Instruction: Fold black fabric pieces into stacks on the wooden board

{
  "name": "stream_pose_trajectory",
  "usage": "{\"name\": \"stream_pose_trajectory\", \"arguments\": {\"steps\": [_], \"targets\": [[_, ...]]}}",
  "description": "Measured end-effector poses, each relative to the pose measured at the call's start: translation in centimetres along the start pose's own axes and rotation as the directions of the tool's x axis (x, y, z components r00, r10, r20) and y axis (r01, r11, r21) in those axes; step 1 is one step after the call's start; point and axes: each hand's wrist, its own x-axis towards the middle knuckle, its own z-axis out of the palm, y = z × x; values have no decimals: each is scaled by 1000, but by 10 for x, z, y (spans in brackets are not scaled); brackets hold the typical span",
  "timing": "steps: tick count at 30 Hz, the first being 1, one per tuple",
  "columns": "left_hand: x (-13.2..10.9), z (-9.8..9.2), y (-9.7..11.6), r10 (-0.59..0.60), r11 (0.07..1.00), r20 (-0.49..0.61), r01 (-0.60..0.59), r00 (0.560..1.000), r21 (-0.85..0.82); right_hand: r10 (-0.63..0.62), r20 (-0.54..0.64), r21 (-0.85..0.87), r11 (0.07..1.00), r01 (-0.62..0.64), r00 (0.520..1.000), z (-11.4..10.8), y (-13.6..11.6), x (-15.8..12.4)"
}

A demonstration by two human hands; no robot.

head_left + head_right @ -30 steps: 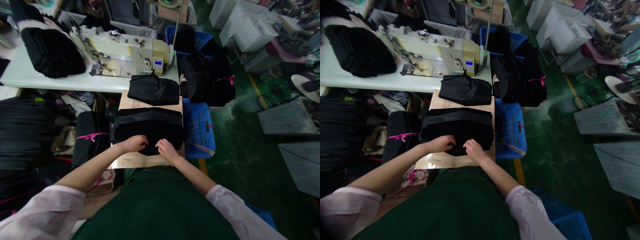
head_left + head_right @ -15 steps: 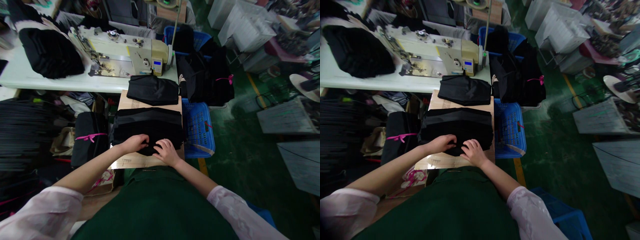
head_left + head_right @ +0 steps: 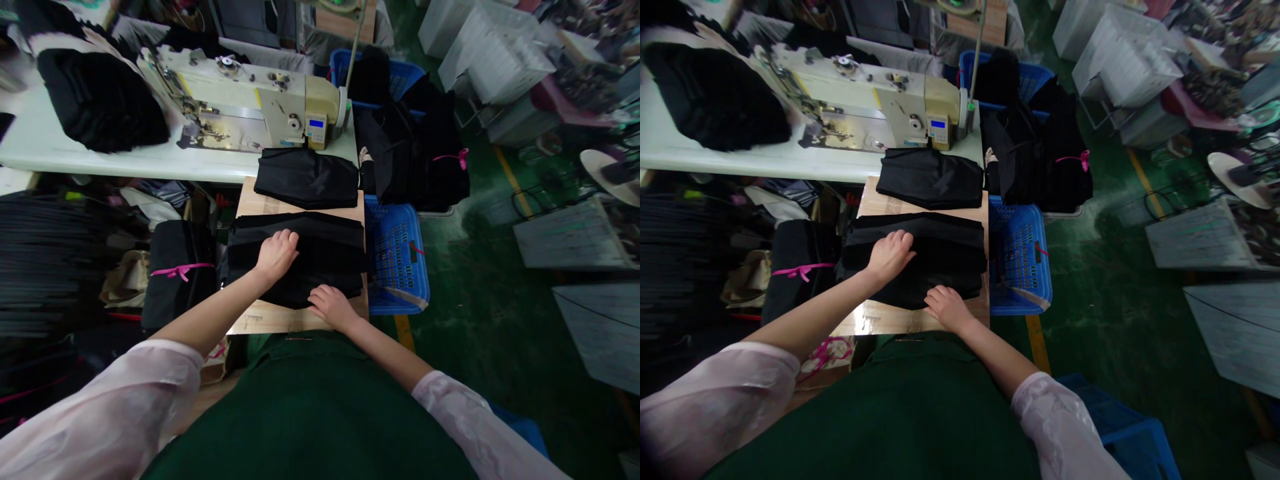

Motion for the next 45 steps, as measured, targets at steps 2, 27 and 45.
{"name": "stream_pose_trajectory", "arguments": {"steps": [2, 27, 45], "targets": [[-3, 2, 4, -73, 997, 58, 73, 996, -2, 30, 3, 29, 999, -30, 1000, -1, 0, 3], [-51, 26, -29, 489, 829, 282, -339, 825, -446, 210, -39, 203, 959, -199, 977, -7, 9, 18], [-33, 40, -35, 298, 880, 255, -162, 920, -446, -11, 4, 74, 997, 11, 1000, -6, 6, 6]]}}
